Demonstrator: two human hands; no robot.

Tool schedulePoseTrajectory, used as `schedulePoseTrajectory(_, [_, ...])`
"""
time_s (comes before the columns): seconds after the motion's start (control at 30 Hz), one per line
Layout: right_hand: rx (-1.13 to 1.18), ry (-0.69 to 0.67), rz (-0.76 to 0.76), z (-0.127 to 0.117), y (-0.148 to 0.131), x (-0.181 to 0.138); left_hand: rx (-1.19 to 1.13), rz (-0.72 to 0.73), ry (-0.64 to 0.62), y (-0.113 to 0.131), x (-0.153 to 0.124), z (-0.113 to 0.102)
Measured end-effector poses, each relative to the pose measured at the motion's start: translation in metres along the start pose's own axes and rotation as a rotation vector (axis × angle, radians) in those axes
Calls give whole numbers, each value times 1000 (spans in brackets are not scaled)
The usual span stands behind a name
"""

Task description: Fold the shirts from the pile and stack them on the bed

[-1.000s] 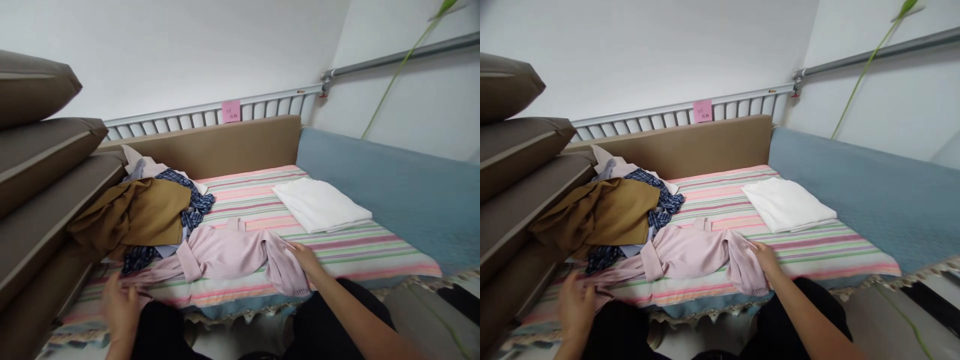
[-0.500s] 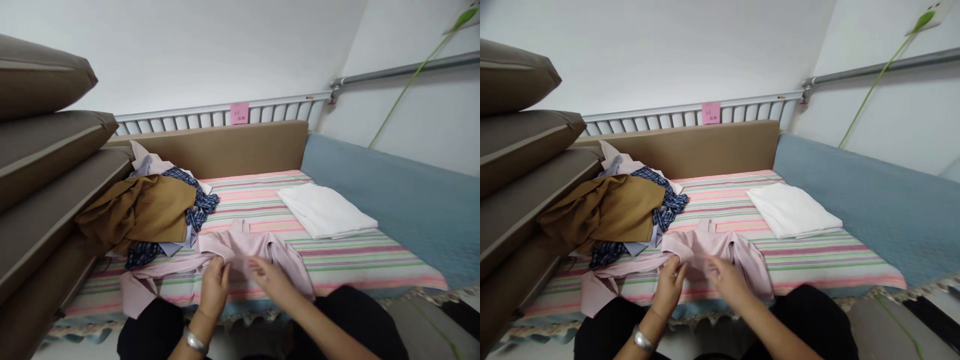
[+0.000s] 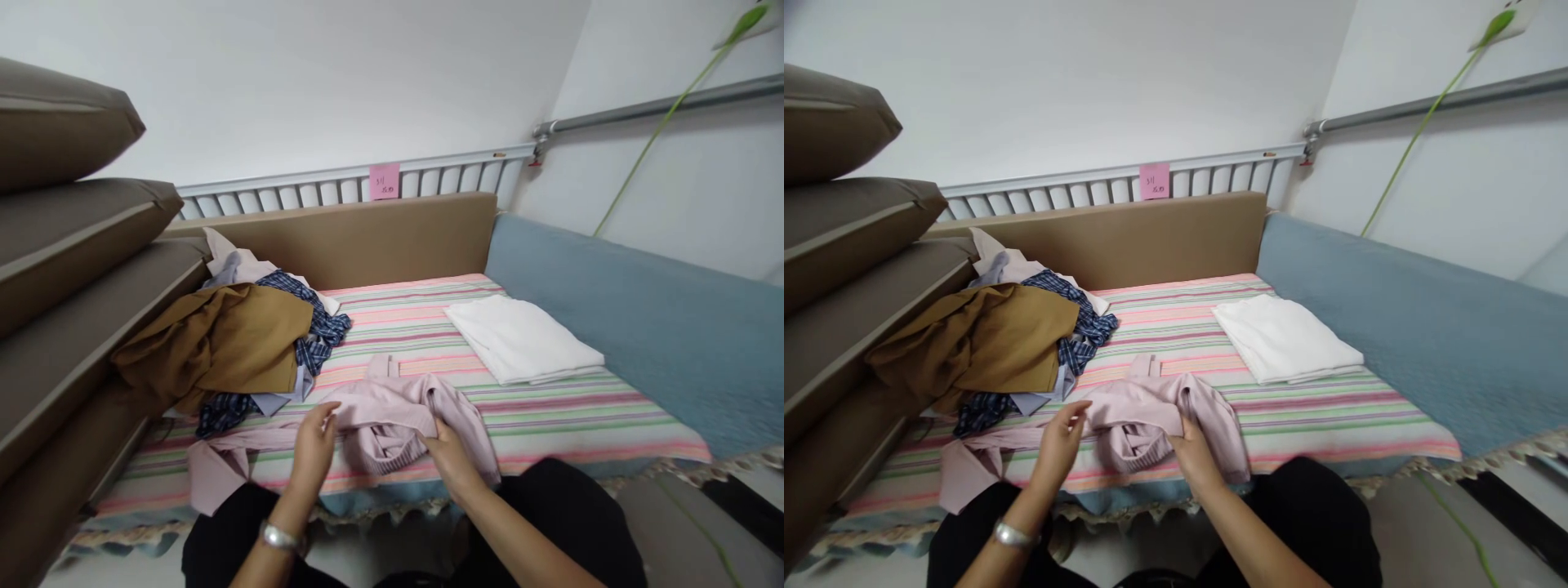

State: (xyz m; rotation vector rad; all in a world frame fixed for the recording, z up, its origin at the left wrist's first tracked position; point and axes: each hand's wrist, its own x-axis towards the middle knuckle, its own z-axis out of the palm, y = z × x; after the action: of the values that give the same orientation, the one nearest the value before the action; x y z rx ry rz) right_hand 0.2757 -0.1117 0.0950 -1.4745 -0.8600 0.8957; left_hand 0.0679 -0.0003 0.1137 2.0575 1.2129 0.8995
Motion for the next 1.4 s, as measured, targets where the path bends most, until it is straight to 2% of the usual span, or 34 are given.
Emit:
schedulePoseTrajectory(0.07, [-76, -23, -3, -7, 6, -5, 103, -11, -36, -22, 17, -8])
schedulePoseTrajectory(0.17, [-156, -94, -34, -13, 17, -14, 130, 44, -127, -33, 38, -9])
schedulePoseTrajectory(0.3, [-183, -141, -82, -15, 32, -22, 114, 100, -246, -33, 61, 6])
schedulePoseTrajectory(0.4, [-182, -161, -102, -19, 39, -24, 71, 68, -288, -38, 75, 20])
schedulePoseTrajectory(0.47, [-162, -144, -104, -26, 33, -21, 20, 12, -301, -40, 81, 26])
schedulePoseTrajectory(0.57, [-87, -53, -56, -47, -3, -9, -92, -86, -302, -33, 84, 17])
schedulePoseTrajectory(0.67, [82, 13, -27, -70, -66, 12, -218, -139, -293, -7, 78, -13])
schedulePoseTrajectory(0.77, [186, 34, -146, -79, -119, 45, -483, -233, -226, 19, 71, -45])
schedulePoseTrajectory(0.83, [126, 67, -232, -72, -131, 69, -613, -283, -145, 23, 67, -55])
schedulePoseTrajectory(0.87, [48, 90, -236, -66, -128, 81, -606, -296, -108, 19, 66, -56])
schedulePoseTrajectory(0.97, [-212, 158, -119, -48, -98, 103, -434, -327, -64, -9, 58, -47])
schedulePoseTrajectory(1.03, [-297, 181, -55, -42, -74, 103, -391, -353, -70, -28, 50, -39])
schedulePoseTrajectory(1.1, [-319, 201, -77, -38, -58, 94, -393, -355, -80, -38, 41, -32])
schedulePoseTrajectory(1.17, [-318, 171, -128, -30, -50, 80, -406, -341, -80, -38, 35, -27])
schedulePoseTrajectory(1.2, [-276, 115, -104, -22, -49, 72, -416, -330, -78, -34, 33, -25])
schedulePoseTrajectory(1.3, [-50, -113, 202, 13, -45, 54, -455, -286, -79, -12, 30, -14])
schedulePoseTrajectory(1.37, [78, -189, 403, 38, -38, 49, -495, -229, -115, 6, 25, -5])
schedulePoseTrajectory(1.4, [124, -202, 457, 48, -34, 48, -518, -195, -151, 14, 22, -1])
